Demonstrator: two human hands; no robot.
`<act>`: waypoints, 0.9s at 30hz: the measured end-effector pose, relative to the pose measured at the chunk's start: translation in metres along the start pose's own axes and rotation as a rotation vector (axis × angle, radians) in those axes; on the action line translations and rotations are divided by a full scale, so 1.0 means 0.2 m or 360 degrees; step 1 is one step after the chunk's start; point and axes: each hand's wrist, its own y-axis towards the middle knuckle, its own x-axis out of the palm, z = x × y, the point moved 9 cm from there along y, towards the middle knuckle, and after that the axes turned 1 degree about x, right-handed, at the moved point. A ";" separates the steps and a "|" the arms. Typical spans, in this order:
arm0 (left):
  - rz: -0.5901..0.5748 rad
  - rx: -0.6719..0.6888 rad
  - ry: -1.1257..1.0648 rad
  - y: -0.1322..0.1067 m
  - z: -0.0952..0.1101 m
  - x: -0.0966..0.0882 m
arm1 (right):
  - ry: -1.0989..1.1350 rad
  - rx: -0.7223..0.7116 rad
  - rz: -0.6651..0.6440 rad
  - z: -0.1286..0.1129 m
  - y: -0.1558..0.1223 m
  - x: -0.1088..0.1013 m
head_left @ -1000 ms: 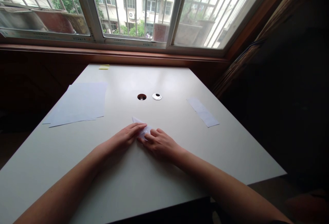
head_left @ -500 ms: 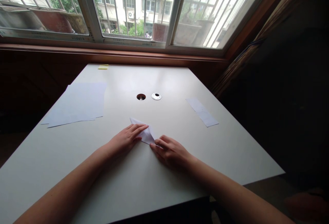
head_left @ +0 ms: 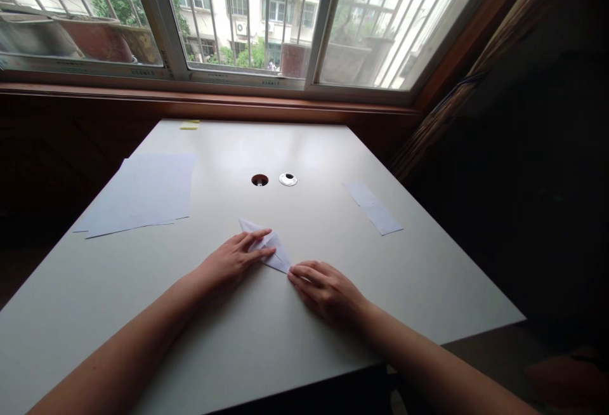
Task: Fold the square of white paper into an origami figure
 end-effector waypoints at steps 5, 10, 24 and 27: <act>0.0008 0.0148 -0.0053 0.01 0.02 -0.02 | -0.0031 -0.0057 0.0019 -0.01 -0.01 -0.02; -0.0090 0.0215 0.0111 0.02 0.08 0.01 | -0.0022 -0.0052 -0.0022 -0.01 -0.01 0.01; 0.0006 0.0204 -0.0137 0.03 0.06 0.00 | 0.0126 -0.0037 -0.0136 0.14 0.09 0.04; 0.0048 0.0187 -0.0258 0.03 0.03 -0.01 | 0.0139 0.0004 -0.0094 0.18 0.14 0.06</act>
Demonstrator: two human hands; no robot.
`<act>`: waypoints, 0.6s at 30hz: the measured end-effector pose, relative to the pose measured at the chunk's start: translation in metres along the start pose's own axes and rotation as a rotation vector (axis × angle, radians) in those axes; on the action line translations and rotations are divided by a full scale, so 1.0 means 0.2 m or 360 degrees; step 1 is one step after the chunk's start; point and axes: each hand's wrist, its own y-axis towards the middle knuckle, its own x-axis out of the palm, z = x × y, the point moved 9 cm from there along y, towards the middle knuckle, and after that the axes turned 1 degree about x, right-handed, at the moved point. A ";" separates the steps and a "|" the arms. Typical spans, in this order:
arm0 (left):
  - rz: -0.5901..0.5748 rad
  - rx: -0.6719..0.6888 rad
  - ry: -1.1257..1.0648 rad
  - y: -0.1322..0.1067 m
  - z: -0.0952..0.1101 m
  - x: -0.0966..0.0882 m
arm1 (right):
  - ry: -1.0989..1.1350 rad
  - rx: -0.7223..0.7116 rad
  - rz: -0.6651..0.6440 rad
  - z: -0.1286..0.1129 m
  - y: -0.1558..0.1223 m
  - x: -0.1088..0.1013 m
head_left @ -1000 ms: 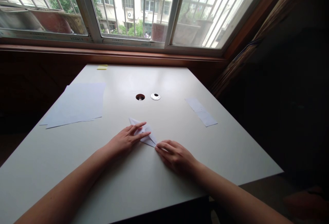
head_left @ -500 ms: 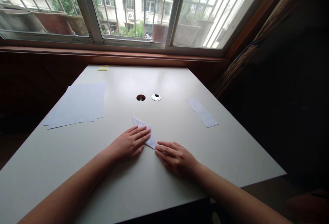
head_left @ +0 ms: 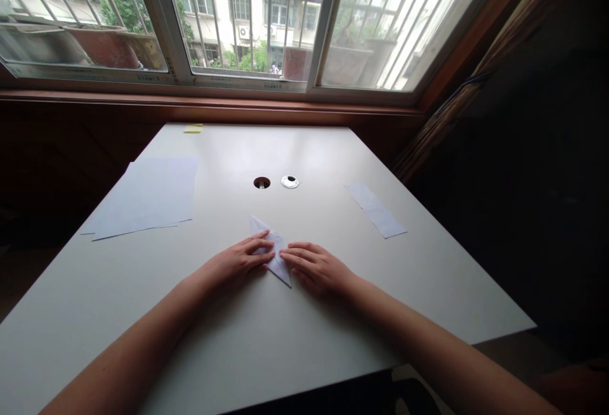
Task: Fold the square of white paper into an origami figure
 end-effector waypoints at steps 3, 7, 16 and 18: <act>-0.0020 0.0034 -0.0159 -0.01 -0.03 -0.01 | 0.0000 0.0052 0.0046 0.03 0.07 0.01; 0.0013 -0.0007 -0.0193 -0.01 -0.10 -0.05 | -0.0071 0.0125 0.0016 0.07 0.13 0.03; 0.0054 -0.0227 0.0328 -0.03 -0.17 -0.10 | -0.0208 0.0325 -0.0088 0.09 0.15 0.05; 0.0080 -0.0274 0.0423 -0.03 -0.17 -0.11 | -0.0225 0.0346 -0.0056 0.09 0.14 0.04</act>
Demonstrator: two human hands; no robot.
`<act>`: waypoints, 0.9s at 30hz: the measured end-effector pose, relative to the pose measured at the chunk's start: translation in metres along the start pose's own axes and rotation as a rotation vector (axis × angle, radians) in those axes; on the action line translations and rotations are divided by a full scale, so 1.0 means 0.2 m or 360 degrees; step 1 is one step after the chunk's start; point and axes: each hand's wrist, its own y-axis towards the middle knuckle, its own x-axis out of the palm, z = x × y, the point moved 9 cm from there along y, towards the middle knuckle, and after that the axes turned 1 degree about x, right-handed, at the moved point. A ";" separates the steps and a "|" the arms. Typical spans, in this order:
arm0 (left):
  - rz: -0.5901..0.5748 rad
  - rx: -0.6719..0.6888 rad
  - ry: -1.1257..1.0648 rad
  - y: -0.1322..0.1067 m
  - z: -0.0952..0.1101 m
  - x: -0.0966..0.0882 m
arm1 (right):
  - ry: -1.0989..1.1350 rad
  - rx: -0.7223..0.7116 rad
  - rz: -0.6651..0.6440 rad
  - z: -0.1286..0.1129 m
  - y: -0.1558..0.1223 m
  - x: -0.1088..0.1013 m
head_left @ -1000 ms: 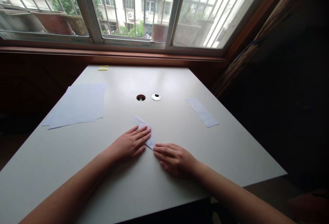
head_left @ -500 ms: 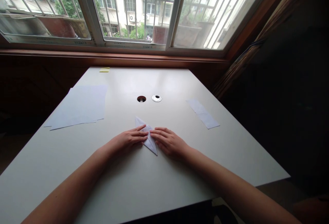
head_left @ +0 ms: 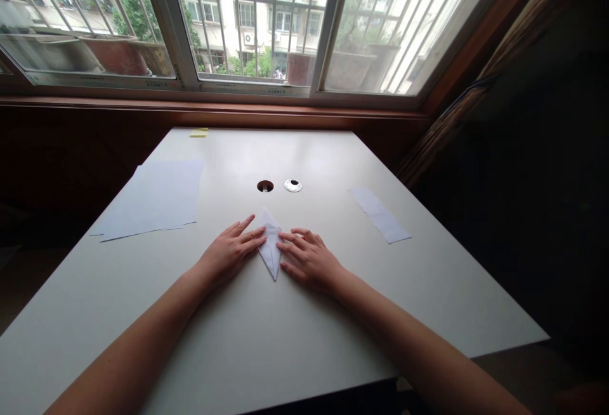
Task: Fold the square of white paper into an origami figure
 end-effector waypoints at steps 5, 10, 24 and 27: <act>-0.0034 -0.0086 0.0147 0.00 0.00 0.02 | 0.0012 0.0078 0.0089 0.02 -0.01 -0.01; -0.0129 -0.0155 0.0150 -0.01 -0.03 0.06 | 0.0004 0.0094 0.0106 0.04 -0.01 -0.02; 0.0019 -0.0148 -0.0087 -0.02 -0.02 0.02 | 0.0082 -0.0030 0.0076 0.07 -0.01 -0.02; -0.0020 -0.0134 -0.0070 -0.02 -0.02 0.03 | 0.0106 -0.0033 0.0045 0.08 -0.01 0.00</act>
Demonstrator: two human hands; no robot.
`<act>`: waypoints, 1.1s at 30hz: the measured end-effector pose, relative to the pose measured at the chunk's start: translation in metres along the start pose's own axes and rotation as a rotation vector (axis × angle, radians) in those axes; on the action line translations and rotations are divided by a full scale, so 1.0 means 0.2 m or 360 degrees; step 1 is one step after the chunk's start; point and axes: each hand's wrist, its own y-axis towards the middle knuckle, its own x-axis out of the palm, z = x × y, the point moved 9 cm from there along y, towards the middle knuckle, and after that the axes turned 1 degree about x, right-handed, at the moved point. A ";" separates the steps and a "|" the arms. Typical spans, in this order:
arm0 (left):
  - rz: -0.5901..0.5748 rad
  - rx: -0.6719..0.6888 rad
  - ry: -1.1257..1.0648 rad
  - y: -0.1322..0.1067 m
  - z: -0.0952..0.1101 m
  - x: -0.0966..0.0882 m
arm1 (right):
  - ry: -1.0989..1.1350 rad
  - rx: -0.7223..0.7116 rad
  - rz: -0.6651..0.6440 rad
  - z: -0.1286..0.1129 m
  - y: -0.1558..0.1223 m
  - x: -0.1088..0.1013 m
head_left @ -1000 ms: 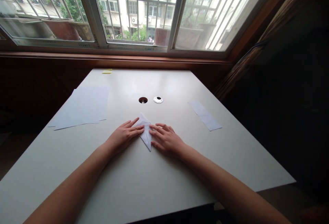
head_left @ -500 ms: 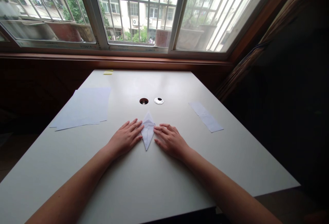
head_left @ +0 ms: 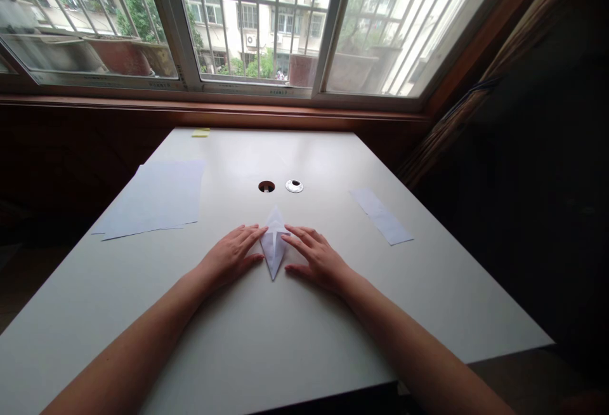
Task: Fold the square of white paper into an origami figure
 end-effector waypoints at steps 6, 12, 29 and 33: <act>0.0051 0.0057 -0.0028 0.01 0.05 -0.02 | 0.0199 0.0028 0.0004 0.03 0.00 0.01; -0.0010 0.0096 -0.0188 0.02 0.10 -0.01 | 0.0411 0.0052 0.0052 0.04 0.01 -0.01; -0.0034 -0.0003 -0.0318 0.02 0.08 -0.01 | 0.0615 -0.0265 0.0134 -0.02 0.01 -0.07; -0.0034 -0.0101 -0.0387 0.02 0.07 0.00 | 0.0575 -0.0263 0.0128 -0.03 0.01 -0.07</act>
